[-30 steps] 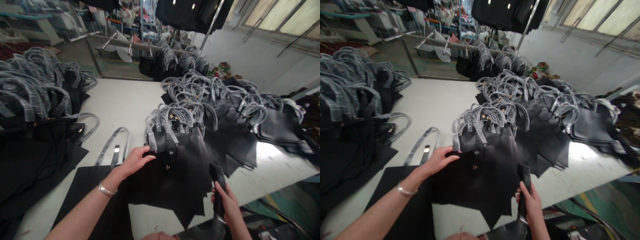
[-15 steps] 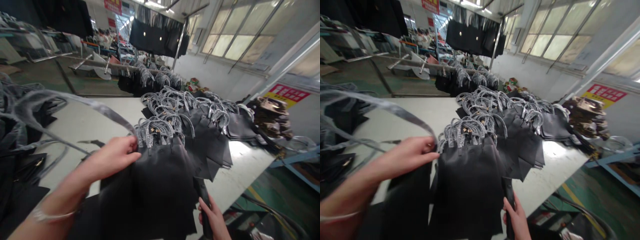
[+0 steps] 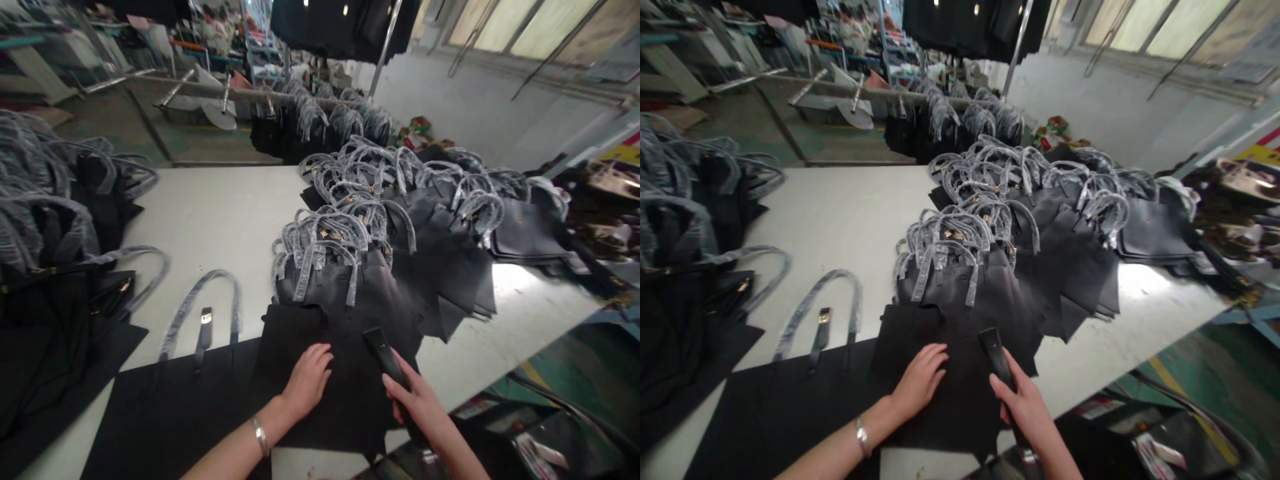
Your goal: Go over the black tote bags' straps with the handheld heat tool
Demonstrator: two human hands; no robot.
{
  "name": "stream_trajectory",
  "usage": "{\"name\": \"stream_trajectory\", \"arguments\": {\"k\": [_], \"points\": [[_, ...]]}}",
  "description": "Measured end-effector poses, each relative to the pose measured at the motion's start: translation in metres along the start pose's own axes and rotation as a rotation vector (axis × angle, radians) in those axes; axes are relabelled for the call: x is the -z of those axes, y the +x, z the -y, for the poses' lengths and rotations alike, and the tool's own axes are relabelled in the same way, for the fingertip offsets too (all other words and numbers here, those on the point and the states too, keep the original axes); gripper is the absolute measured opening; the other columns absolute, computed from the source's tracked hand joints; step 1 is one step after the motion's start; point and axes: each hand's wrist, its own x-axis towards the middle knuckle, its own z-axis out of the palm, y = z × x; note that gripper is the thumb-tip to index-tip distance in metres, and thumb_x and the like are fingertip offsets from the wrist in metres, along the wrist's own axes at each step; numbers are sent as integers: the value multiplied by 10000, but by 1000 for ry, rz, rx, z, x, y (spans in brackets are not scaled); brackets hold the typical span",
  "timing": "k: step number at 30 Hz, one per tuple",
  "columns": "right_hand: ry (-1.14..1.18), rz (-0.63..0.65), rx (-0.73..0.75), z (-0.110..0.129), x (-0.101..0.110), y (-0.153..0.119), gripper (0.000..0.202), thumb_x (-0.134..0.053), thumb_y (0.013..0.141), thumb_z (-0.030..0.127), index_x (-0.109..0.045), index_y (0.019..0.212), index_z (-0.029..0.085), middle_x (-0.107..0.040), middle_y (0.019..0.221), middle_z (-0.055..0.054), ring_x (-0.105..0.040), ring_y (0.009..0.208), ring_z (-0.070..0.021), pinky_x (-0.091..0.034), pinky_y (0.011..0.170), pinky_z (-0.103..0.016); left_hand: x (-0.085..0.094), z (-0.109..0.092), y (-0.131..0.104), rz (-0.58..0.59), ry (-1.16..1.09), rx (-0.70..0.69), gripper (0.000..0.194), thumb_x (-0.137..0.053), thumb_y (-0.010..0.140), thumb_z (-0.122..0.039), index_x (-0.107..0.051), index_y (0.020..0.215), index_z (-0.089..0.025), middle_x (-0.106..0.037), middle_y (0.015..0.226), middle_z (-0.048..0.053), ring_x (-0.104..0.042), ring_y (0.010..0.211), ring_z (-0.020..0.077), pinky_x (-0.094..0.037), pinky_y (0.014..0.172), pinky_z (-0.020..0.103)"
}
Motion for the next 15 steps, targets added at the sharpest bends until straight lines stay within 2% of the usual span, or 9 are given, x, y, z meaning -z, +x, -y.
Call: {"name": "stream_trajectory", "arguments": {"k": [4,8,11,15], "points": [[-84,144,-54,-1,-18,14,798,-643,795,467,-346,1483,195,-570,579,81,-527,348,-107,-399,339,-202,-21,9,-15,12,112,-107,388,-522,867,-88,-557,1239,-194,-490,1435,118,-419,1352,280,-411,1086,505],[-93,189,-89,-4,-25,23,771,-627,816,460,-348,1481,187,-568,586,79,-521,343,-103,-389,323,-197,-26,15,-15,12,132,-163,380,-499,899,-133,-546,1272,-192,-492,1434,137,-425,1353,282,-415,1076,511],[-61,142,-26,2,-33,32,764,-633,815,481,-375,1468,182,-577,610,70,-527,365,-108,-405,343,-212,-27,18,-16,24,137,-187,389,-482,912,-147,-537,1295,-182,-499,1428,146,-441,1341,279,-407,1076,512],[0,-45,130,22,-38,35,812,-666,792,508,-369,1479,193,-589,630,64,-534,417,-116,-446,412,-238,-29,18,-18,23,110,-187,400,-478,918,-148,-520,1314,-191,-512,1417,137,-447,1332,271,-404,1072,509]]}}
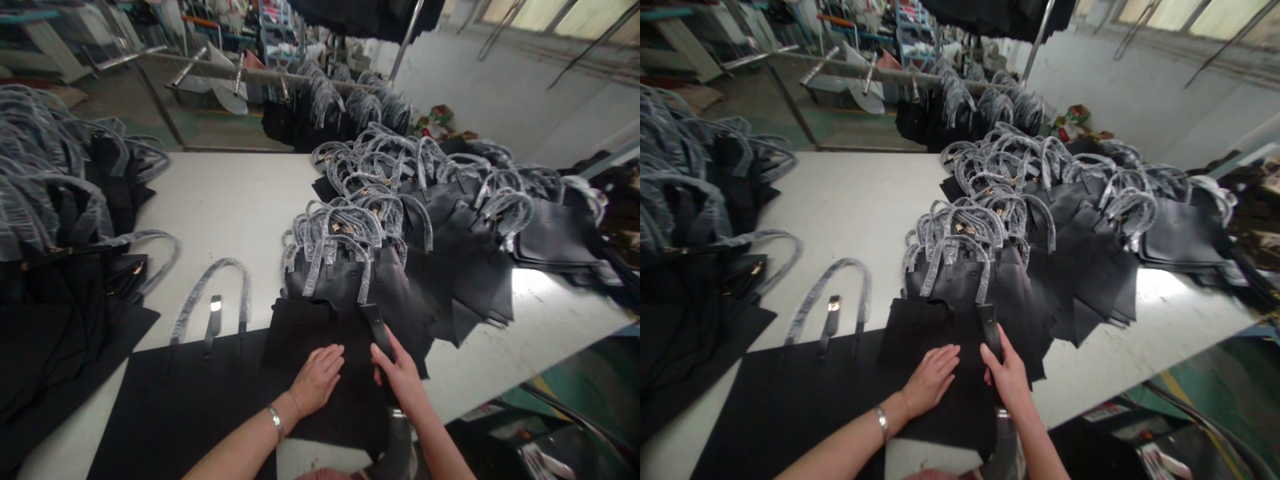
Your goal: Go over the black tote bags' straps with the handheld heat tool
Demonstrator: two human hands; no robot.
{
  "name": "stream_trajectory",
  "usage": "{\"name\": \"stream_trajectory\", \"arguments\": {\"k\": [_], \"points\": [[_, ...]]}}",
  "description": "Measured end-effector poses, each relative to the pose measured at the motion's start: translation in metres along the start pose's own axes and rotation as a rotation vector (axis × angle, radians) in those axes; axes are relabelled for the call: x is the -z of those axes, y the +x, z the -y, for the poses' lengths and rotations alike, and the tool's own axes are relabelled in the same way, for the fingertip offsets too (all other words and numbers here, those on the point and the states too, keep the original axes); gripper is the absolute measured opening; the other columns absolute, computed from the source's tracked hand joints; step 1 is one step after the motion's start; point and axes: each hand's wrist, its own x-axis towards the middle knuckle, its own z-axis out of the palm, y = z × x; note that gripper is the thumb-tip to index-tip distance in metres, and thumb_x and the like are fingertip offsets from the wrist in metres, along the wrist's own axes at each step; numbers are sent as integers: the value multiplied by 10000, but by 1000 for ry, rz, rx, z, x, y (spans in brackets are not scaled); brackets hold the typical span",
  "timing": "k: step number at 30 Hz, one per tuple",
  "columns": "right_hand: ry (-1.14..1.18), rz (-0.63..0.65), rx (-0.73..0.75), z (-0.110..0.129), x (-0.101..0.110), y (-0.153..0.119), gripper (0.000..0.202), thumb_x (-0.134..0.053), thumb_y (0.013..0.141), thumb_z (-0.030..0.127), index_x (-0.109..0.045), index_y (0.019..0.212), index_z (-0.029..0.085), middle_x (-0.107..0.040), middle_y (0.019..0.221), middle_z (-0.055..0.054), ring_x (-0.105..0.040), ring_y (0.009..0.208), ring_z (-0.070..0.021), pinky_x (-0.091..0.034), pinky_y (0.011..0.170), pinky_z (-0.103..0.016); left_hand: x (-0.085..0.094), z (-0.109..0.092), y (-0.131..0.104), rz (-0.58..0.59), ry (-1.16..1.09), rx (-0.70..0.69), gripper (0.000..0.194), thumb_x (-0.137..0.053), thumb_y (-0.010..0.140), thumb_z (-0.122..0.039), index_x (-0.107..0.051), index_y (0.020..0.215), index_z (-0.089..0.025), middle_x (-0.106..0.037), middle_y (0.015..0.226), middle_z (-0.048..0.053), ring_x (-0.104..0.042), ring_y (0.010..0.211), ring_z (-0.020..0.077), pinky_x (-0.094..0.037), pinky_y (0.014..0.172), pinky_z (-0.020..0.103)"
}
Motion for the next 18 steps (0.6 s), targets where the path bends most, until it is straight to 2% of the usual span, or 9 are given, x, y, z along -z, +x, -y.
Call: {"name": "stream_trajectory", "arguments": {"k": [3,5,7,10,13,15,18], "points": [[-31,29,-35,12,9,-7,832,-675,781,507,-363,1484,188,-597,627,58,-529,413,-119,-453,414,-246,10,2,10,-102,-32,44,377,-442,936,-136,-521,1299,-200,-543,1380,119,-482,1288,238,-415,1067,466],[-79,100,-85,14,15,-13,828,-672,782,494,-363,1483,180,-601,617,56,-529,403,-119,-453,406,-243,25,7,27,-199,25,135,378,-439,939,-130,-511,1306,-191,-524,1385,123,-457,1298,238,-364,1106,466],[-115,157,-109,12,14,-19,813,-654,796,481,-350,1489,185,-601,611,58,-538,397,-119,-450,403,-238,46,15,48,-223,127,243,363,-501,920,-138,-530,1278,-186,-530,1352,122,-444,1289,262,-288,1137,498],[-110,240,-121,4,3,-21,780,-627,820,472,-340,1493,201,-591,619,63,-549,391,-116,-435,385,-224,73,31,78,-74,186,298,280,-643,855,-177,-611,1131,-210,-591,1173,85,-509,1152,270,-334,1066,485],[-94,309,-135,-1,-12,-17,757,-616,833,459,-339,1493,216,-580,624,69,-540,381,-104,-425,370,-208,87,45,92,91,105,270,200,-713,805,-186,-664,996,-221,-583,1055,50,-555,1015,229,-415,934,386],[-95,332,-141,0,-21,-13,749,-616,835,451,-341,1492,219,-575,617,73,-535,375,-99,-424,365,-202,88,51,93,112,40,271,190,-705,799,-143,-680,970,-223,-576,1042,38,-570,969,204,-426,898,352],[-107,325,-160,4,-33,-5,745,-614,830,443,-349,1488,216,-569,607,76,-530,366,-103,-421,351,-203,82,53,86,68,-65,275,269,-633,802,-51,-680,1000,-227,-578,1053,30,-575,958,183,-439,889,320]]}}
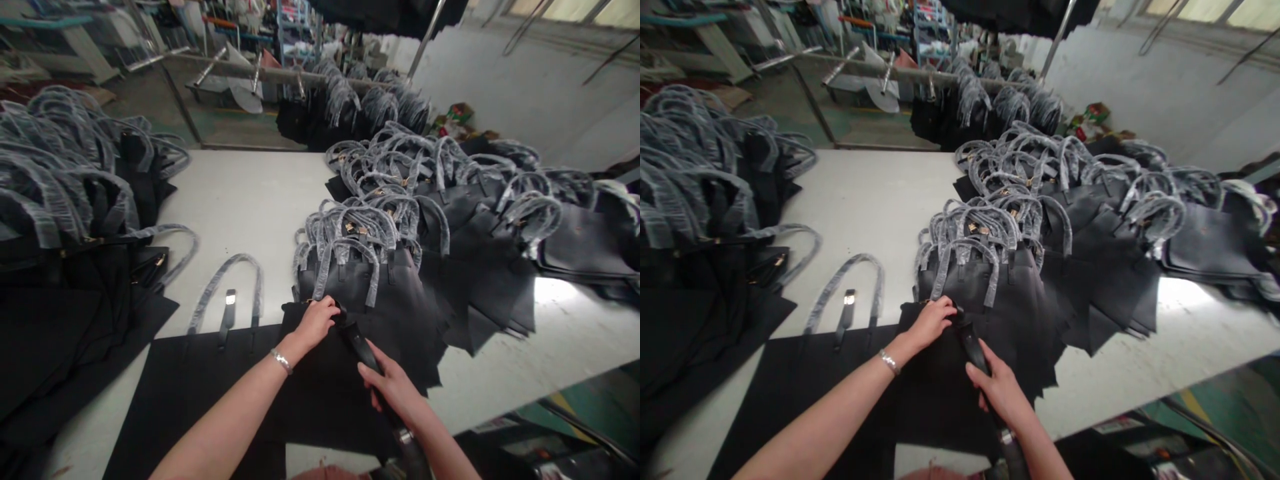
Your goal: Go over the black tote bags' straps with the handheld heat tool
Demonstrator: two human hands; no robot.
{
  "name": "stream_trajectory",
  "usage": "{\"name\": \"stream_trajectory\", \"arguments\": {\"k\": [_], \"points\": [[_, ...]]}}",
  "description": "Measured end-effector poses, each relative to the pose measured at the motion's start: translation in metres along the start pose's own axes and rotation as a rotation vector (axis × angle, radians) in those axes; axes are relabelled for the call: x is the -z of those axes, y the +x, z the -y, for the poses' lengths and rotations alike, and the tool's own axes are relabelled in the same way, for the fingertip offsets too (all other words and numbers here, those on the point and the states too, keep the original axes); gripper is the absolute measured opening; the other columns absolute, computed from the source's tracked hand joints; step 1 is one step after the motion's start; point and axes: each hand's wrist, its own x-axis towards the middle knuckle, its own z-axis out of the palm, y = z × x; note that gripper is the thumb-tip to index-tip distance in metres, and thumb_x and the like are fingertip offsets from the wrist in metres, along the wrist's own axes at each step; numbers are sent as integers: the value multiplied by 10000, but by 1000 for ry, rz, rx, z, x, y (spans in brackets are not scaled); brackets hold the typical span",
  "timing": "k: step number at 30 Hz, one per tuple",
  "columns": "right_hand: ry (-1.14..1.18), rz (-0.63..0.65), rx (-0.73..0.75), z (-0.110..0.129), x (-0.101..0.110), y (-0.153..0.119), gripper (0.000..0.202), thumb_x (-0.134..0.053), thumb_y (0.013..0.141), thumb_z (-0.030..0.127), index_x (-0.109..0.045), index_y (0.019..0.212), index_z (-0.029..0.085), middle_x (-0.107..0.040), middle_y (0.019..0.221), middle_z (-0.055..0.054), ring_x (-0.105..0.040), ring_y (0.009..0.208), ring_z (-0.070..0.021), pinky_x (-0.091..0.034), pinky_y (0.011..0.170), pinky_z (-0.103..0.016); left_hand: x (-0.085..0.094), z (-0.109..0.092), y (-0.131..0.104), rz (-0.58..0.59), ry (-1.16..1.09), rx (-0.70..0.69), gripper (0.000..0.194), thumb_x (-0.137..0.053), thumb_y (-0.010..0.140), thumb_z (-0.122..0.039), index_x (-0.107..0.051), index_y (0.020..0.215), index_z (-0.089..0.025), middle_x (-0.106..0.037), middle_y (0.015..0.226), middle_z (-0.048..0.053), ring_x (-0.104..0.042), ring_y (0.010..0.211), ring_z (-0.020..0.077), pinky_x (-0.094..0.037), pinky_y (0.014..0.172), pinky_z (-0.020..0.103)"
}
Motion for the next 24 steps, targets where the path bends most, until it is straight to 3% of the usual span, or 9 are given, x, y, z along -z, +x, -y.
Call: {"name": "stream_trajectory", "arguments": {"k": [5,12,17,19,22,24], "points": [[-110,-69,24,6,-10,8,738,-607,833,431,-361,1489,199,-577,589,68,-544,368,-117,-445,360,-220,-12,4,-10,-73,-243,-15,432,-466,784,56,-645,1078,-205,-557,1056,32,-571,900,137,-469,813,245],[-249,-64,30,8,-17,5,717,-602,840,445,-397,1478,192,-612,559,49,-566,378,-143,-455,385,-239,-17,11,-7,-66,-371,-6,483,-452,759,66,-591,1144,-191,-547,1086,43,-555,813,113,-491,743,230],[-267,-296,154,18,-13,7,767,-594,847,516,-358,1500,190,-555,440,77,-584,438,-168,-484,487,-260,-13,13,-18,-105,-348,-55,534,-473,775,56,-521,1245,-193,-547,1171,71,-587,878,129,-523,816,271],[-251,-325,143,15,-4,-1,797,-593,843,546,-326,1513,206,-566,445,79,-579,438,-167,-482,494,-265,-11,15,-33,-286,-262,2,489,-503,815,9,-515,1254,-207,-528,1257,88,-572,1067,179,-489,962,343],[-259,-202,80,6,4,-15,793,-593,843,543,-333,1508,197,-544,430,85,-571,425,-165,-478,481,-265,-10,26,-60,-721,-166,323,433,-632,816,-133,-529,1232,-198,-516,1291,121,-479,1239,272,-386,1079,479],[-271,-104,53,1,0,-21,778,-588,850,524,-341,1504,182,-522,423,89,-569,422,-163,-474,473,-261,-12,37,-73,-798,-354,538,421,-707,762,-206,-565,1156,-166,-589,1156,121,-550,1137,288,-426,1021,494]]}}
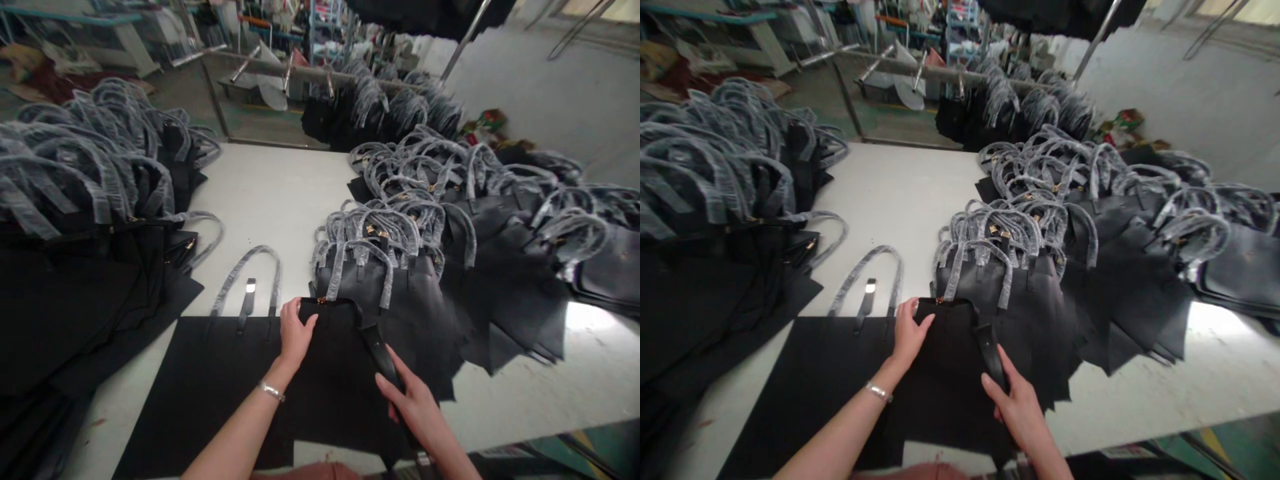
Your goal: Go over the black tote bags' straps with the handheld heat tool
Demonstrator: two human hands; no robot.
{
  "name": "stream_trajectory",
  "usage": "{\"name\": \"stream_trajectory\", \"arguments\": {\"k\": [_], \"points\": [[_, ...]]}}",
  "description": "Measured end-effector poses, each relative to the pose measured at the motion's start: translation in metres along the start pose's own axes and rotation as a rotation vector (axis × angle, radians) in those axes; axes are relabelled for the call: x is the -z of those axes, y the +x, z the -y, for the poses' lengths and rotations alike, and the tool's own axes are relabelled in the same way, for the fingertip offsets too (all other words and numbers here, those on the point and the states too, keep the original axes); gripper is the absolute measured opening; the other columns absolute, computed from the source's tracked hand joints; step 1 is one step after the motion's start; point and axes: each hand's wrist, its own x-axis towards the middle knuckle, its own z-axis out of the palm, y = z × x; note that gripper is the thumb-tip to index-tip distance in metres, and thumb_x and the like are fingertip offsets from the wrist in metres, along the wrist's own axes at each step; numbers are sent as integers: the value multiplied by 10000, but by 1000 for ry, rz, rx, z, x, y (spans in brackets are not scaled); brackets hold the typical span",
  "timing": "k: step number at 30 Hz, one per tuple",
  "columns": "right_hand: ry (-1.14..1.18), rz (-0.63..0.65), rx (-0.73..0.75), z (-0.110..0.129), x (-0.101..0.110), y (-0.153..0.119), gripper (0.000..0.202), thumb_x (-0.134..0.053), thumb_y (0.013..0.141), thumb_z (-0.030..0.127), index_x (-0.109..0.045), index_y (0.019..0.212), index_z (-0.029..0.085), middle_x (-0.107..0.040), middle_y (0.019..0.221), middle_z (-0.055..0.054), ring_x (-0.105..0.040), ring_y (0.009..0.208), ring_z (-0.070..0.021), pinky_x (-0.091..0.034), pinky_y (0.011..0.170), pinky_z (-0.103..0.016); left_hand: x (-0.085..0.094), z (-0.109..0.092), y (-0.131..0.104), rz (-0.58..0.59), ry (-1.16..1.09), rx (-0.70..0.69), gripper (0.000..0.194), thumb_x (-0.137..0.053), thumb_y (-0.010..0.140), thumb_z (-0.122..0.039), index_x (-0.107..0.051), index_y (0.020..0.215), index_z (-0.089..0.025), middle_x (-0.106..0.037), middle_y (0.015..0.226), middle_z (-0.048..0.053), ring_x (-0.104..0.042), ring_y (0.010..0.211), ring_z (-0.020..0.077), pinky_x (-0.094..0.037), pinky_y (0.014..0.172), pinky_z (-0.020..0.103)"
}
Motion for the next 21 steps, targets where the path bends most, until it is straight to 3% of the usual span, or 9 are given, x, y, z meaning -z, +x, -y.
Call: {"name": "stream_trajectory", "arguments": {"k": [2,4,11,13,18,21], "points": [[33,80,-8,1,-10,-3,773,-583,852,510,-334,1505,179,-532,456,85,-567,417,-156,-468,456,-256,5,12,-1,148,-180,197,331,-733,727,-257,-614,1015,-146,-652,974,91,-626,969,266,-491,919,451],[84,142,-16,6,-21,-2,778,-587,846,499,-323,1508,187,-564,528,73,-566,413,-144,-461,433,-249,7,18,-2,294,-295,278,275,-740,714,-287,-636,922,-142,-685,878,76,-657,866,247,-524,841,405],[154,332,-9,13,-40,10,736,-603,846,444,-341,1500,230,-582,657,57,-549,387,-101,-425,376,-209,4,16,-11,520,-659,497,420,-755,717,-317,-594,1059,-134,-703,1027,104,-665,898,216,-510,866,372],[149,309,-21,12,-45,14,745,-604,840,449,-346,1497,213,-576,636,59,-546,381,-107,-421,367,-214,1,19,-13,532,-666,519,445,-771,709,-315,-591,1074,-134,-693,1044,109,-657,925,219,-495,890,376],[169,96,45,16,-52,18,786,-610,836,496,-325,1502,193,-593,637,57,-537,421,-115,-454,438,-241,-11,27,-16,540,-677,522,403,-760,716,-298,-587,1045,-143,-689,985,89,-656,882,216,-509,843,369],[86,125,28,14,-41,10,795,-607,840,505,-313,1511,198,-561,544,80,-548,430,-139,-463,460,-252,-13,28,-18,545,-694,523,394,-741,722,-275,-571,1051,-140,-685,933,69,-652,813,198,-519,787,350]]}}
